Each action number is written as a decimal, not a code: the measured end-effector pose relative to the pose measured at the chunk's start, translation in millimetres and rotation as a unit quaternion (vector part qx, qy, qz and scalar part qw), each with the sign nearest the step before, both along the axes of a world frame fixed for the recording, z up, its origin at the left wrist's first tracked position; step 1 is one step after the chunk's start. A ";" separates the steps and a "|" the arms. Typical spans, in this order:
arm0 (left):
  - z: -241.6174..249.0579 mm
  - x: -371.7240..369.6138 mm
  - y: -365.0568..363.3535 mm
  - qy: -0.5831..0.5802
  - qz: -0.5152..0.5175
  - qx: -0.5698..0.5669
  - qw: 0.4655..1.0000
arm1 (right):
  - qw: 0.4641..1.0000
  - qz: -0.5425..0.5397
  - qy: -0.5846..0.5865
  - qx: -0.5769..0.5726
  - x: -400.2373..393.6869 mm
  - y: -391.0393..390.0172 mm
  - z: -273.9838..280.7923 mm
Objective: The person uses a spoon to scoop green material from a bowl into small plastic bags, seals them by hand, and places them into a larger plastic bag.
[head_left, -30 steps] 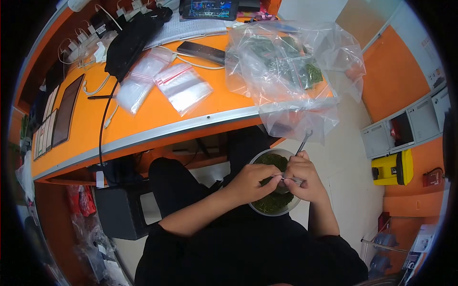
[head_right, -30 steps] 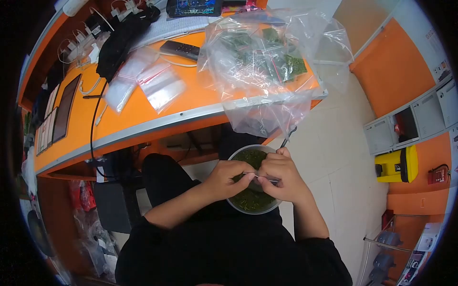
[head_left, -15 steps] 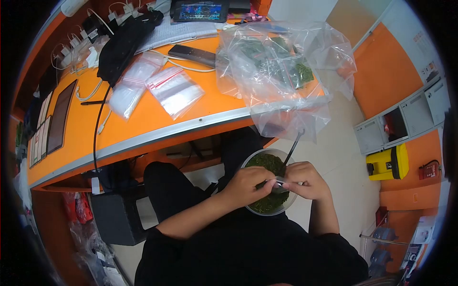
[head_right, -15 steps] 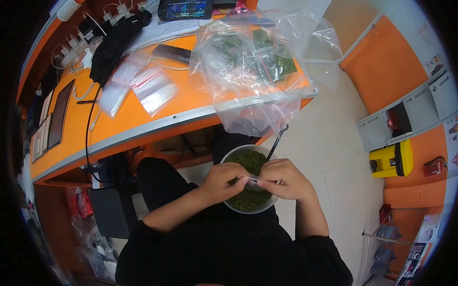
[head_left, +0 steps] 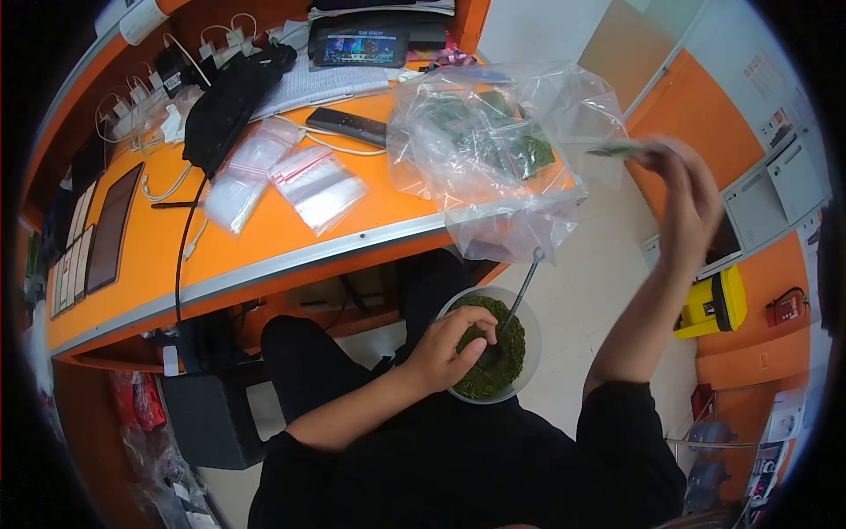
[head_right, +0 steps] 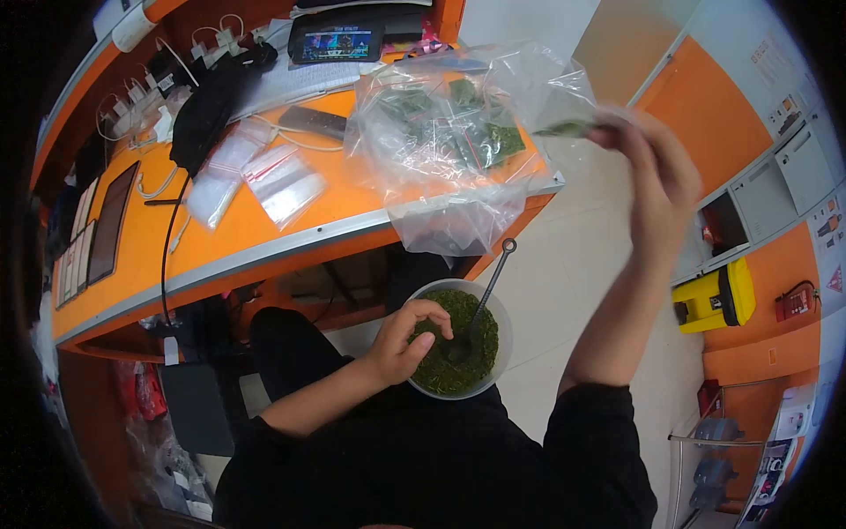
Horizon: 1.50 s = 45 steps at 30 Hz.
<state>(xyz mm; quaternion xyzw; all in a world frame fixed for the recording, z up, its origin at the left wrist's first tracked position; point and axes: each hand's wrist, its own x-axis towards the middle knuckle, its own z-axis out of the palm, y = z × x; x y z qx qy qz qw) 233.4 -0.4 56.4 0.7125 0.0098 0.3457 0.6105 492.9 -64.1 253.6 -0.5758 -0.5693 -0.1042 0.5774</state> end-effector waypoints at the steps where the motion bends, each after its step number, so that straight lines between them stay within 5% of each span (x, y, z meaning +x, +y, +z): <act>1: 0.4 -0.6 -0.3 0.008 -0.001 0.007 1.000 | 0.997 0.021 0.017 -0.072 3.4 19.5 5.1; 3: 0.1 -0.8 -1.4 0.013 0.002 0.015 1.000 | 0.988 0.044 0.031 -0.144 -9.9 40.4 9.2; 5: 0.8 -0.8 -1.4 0.016 0.013 0.025 0.999 | 0.984 -0.060 -0.153 -0.074 -33.7 57.9 14.3; 7: 0.8 -1.1 -4.7 0.013 0.054 0.021 0.998 | 0.996 -0.016 -0.083 -0.012 -62.0 60.2 13.9; 9: 0.3 -1.9 -1.7 0.008 0.073 0.026 0.997 | 0.986 0.143 -0.068 -0.053 -113.2 67.6 5.3; 10: 1.0 -2.2 -1.2 0.004 0.076 0.032 0.997 | 0.963 0.205 -0.111 -0.133 -137.1 72.7 2.3; 12: 4.0 -1.0 -1.6 -0.002 0.109 0.036 0.993 | 0.935 0.223 -0.249 -0.120 -164.3 107.1 -33.7; 14: 0.8 -1.3 0.4 -0.026 0.111 0.061 0.992 | 0.914 0.235 -0.257 -0.208 -173.0 148.9 -67.2; 17: 1.1 -5.7 3.2 -0.030 0.118 0.087 0.989 | 0.919 0.190 -0.317 -0.139 -171.4 191.3 -106.4; 23: -0.7 -11.9 9.5 -0.068 0.148 0.151 0.975 | 0.906 0.173 -0.336 -0.190 -160.0 185.9 -86.9; 25: -3.1 -13.9 12.0 -0.054 0.134 0.125 0.982 | 0.949 0.192 -0.250 -0.018 -159.7 159.7 -64.0; 28: 7.8 -14.0 6.1 -0.043 0.162 0.031 0.985 | 0.963 0.206 -0.015 -0.171 -152.8 75.3 -19.0; 31: 2.5 -9.5 3.5 -0.071 0.176 -0.004 0.982 | 0.900 0.272 0.139 -0.311 -110.9 19.7 -29.5; 34: -0.1 -7.5 7.6 -0.053 0.114 0.047 0.991 | 0.835 0.303 0.231 -0.398 -90.0 -2.9 -57.0; 37: -7.3 -3.4 5.9 -0.008 0.098 0.132 0.986 | 0.826 0.267 0.286 -0.406 -83.6 -14.5 -92.4; 45: 1.8 -3.0 4.9 -0.048 0.097 0.074 0.991 | 0.802 0.221 0.357 -0.424 -77.7 -15.1 -114.9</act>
